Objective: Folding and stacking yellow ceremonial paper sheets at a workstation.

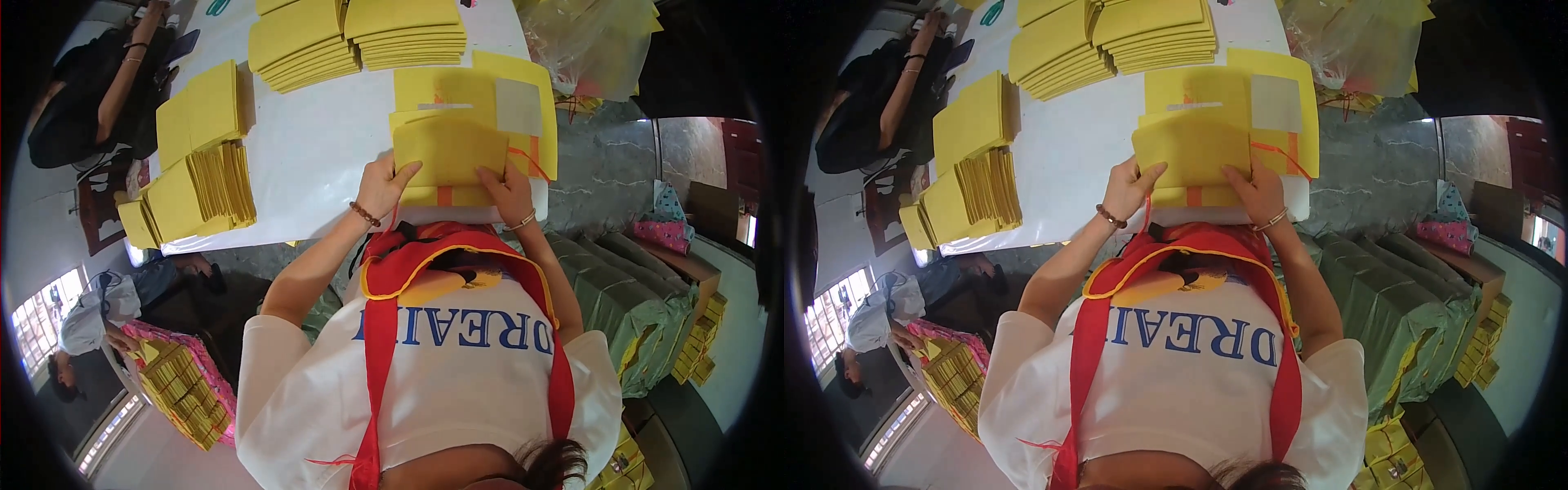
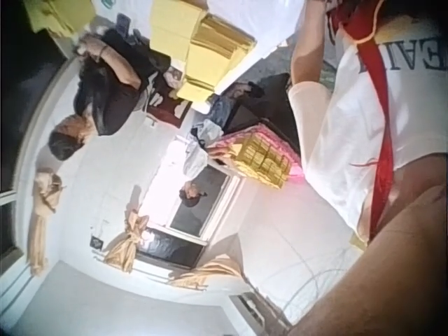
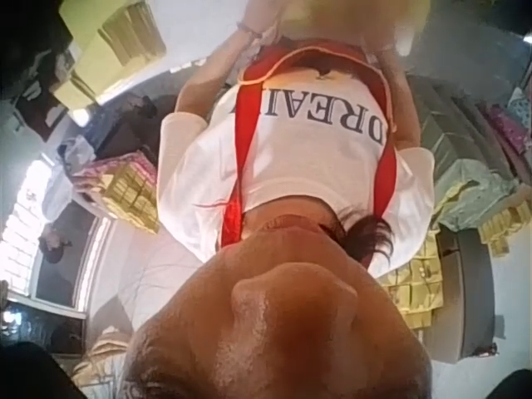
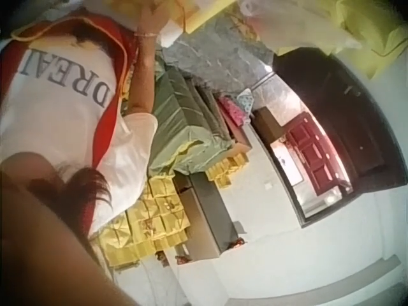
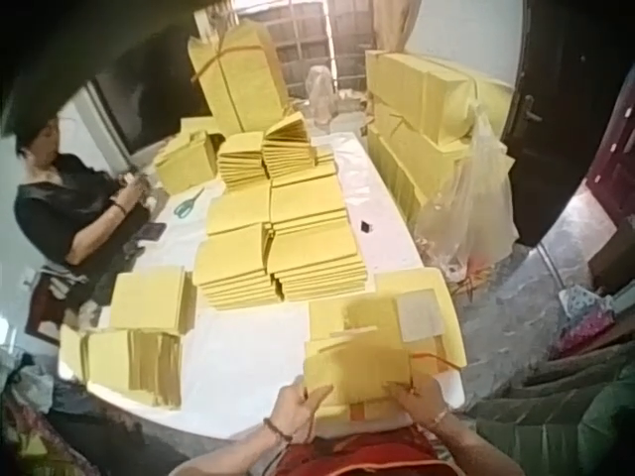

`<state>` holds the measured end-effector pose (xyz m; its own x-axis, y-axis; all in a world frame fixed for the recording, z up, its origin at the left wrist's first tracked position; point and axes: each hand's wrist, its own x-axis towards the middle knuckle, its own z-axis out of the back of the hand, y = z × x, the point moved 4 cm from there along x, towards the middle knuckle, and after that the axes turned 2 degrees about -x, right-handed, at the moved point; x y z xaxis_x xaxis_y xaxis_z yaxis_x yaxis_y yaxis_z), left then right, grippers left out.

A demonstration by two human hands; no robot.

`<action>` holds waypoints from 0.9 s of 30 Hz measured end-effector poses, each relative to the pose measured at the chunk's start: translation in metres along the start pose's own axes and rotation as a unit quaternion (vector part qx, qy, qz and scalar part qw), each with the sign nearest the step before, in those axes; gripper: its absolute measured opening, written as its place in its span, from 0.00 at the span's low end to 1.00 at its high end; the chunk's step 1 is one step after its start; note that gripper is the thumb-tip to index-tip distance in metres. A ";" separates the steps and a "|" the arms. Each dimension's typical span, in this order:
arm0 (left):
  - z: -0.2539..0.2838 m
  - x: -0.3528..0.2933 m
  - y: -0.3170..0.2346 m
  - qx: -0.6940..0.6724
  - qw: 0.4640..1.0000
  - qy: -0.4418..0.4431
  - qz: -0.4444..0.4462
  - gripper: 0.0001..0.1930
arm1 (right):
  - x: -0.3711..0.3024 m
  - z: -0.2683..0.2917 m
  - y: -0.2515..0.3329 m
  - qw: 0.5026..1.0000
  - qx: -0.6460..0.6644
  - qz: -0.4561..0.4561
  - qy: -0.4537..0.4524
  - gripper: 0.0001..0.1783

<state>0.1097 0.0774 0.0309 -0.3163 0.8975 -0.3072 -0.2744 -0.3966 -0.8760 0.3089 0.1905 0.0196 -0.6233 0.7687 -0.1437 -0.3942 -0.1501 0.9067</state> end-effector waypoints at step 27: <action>0.018 0.010 -0.031 0.106 0.953 -0.255 -0.122 0.23 | 0.014 -0.004 -0.012 0.993 -0.035 -0.040 -0.103 0.21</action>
<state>0.0992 0.0954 0.0619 -0.6056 0.7787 0.1641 -0.5569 -0.2673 -0.7864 0.3028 0.2007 0.0049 -0.4388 0.8901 -0.1232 -0.4870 -0.1203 0.8651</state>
